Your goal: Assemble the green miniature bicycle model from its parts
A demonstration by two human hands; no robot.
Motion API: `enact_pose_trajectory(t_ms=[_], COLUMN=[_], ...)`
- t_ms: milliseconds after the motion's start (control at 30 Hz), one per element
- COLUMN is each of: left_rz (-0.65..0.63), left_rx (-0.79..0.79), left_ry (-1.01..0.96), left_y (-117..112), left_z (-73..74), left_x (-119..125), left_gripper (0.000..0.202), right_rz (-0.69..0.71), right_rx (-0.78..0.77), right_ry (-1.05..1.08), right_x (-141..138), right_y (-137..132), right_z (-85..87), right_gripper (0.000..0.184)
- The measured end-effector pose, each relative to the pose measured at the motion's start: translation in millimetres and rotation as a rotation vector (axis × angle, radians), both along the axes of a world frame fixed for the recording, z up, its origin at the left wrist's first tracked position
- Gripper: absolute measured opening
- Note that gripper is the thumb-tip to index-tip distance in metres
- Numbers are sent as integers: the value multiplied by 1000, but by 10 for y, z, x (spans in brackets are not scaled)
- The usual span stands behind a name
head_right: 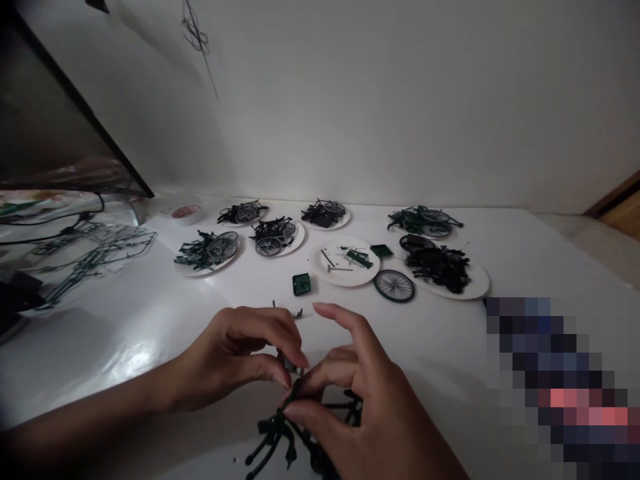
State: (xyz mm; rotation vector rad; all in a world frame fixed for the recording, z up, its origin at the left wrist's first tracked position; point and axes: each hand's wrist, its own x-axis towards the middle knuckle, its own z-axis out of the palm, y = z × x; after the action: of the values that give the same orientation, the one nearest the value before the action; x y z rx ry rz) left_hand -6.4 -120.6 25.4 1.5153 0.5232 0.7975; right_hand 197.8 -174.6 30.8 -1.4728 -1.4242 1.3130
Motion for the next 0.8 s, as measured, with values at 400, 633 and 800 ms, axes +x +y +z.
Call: enact_pose_trajectory(t_ms=[400,633,800], left_rz=[-120,21,79], left_rx=[160,290,385], left_ry=[173,222,247], left_y=[-3,-49,-61], left_z=[107,80,24], left_x=[-32,-2,3], left_gripper=[17,20,15], right_rz=[11,16,19], right_rx=[-17,124,117], right_ry=[-77,-136,-127], right_x=[70,115,95], right_y=[36,111,144], right_z=[-72,-23,-46], right_gripper=[53,11,14])
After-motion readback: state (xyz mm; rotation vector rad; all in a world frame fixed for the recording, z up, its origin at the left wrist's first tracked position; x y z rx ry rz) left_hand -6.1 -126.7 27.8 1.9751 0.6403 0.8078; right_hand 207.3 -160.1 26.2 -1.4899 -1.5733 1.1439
